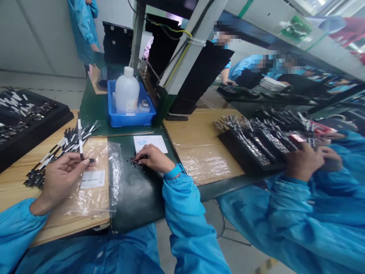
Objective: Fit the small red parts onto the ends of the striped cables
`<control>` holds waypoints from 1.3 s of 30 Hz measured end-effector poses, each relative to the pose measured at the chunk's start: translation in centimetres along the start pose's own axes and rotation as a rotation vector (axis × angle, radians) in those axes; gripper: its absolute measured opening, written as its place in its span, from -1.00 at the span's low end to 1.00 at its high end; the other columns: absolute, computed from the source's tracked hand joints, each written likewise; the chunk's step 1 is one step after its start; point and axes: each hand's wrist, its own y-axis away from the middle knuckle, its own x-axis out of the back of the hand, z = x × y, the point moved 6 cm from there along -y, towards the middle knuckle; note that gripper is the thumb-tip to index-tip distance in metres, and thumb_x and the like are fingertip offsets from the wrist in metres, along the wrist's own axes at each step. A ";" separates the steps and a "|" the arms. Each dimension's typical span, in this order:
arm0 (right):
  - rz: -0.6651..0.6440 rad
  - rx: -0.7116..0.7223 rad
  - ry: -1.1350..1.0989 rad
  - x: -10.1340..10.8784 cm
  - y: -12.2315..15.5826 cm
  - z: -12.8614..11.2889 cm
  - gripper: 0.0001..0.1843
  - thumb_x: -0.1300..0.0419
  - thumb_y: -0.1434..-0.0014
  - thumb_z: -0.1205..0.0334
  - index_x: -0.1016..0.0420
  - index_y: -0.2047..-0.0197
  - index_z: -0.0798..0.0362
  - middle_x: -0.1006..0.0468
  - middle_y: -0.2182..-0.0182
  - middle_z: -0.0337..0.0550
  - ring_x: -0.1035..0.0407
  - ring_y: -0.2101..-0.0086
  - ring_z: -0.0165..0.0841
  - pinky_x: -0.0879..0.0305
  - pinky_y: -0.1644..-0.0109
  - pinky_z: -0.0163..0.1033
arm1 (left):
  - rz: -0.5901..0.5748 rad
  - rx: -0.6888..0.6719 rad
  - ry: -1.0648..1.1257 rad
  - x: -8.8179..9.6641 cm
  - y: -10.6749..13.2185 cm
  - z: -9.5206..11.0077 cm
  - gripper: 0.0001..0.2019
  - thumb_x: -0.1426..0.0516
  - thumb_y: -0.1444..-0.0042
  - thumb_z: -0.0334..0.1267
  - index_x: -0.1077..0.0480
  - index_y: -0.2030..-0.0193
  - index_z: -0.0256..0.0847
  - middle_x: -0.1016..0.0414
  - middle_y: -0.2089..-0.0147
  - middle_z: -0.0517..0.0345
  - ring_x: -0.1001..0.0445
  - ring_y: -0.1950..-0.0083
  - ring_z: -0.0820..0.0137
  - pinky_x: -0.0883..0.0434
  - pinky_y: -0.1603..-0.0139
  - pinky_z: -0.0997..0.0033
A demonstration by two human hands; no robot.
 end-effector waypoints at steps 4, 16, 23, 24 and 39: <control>0.035 0.013 -0.035 0.2 0.0 -0.2 -0.89 -0.35 -0.15 0.36 -0.69 0.26 -0.02 -0.60 0.32 -0.14 -0.43 0.20 -0.27 -0.32 0.00 -0.14 | -0.001 0.001 -0.003 0.0 0.0 -0.1 -0.70 -0.36 -0.03 -0.08 -0.46 0.21 -0.21 -0.66 0.26 0.01 -0.68 0.24 0.19 -0.65 0.16 0.27; 0.364 -0.166 -0.483 2.2 0.5 0.3 -0.82 -0.34 -0.13 0.15 -0.67 0.27 0.08 -0.68 0.28 -0.12 -0.52 0.23 -0.29 -0.37 0.05 -0.18 | -0.017 -0.005 0.020 -0.1 0.0 0.2 -0.72 -0.36 -0.04 -0.11 -0.46 0.22 -0.21 -0.66 0.28 0.04 -0.68 0.27 0.23 -0.65 0.17 0.33; 0.455 -0.250 -0.738 2.0 0.7 0.4 -0.80 -0.38 -0.05 0.14 -0.62 0.31 0.11 -0.60 0.43 -0.20 -0.37 0.46 -0.45 -0.29 0.33 -0.30 | -0.032 0.014 0.074 -0.5 -0.1 0.6 -0.63 -0.33 -0.10 -0.17 -0.36 0.02 -0.21 -0.62 0.29 0.13 -0.68 0.29 0.28 -0.64 0.19 0.35; 0.460 -0.242 -0.767 1.8 0.6 0.1 -0.80 -0.39 -0.05 0.14 -0.62 0.32 0.11 -0.60 0.44 -0.20 -0.36 0.47 -0.46 -0.29 0.33 -0.30 | -0.034 0.014 0.086 -0.6 -0.1 0.7 -0.58 -0.32 -0.12 -0.18 -0.31 -0.06 -0.19 -0.61 0.30 0.16 -0.68 0.30 0.29 -0.65 0.21 0.36; 0.224 -0.120 -1.154 -5.1 -0.7 -4.5 -0.80 -0.41 -0.12 0.15 -0.62 0.24 0.08 -0.68 0.38 -0.14 -0.48 0.46 -0.45 -0.42 0.30 -0.30 | -0.284 -0.390 -0.232 -2.3 1.1 2.4 -0.85 -0.17 -0.24 -0.37 -0.57 0.11 -0.23 -0.55 0.21 0.04 -0.60 0.25 0.40 -0.58 0.26 0.45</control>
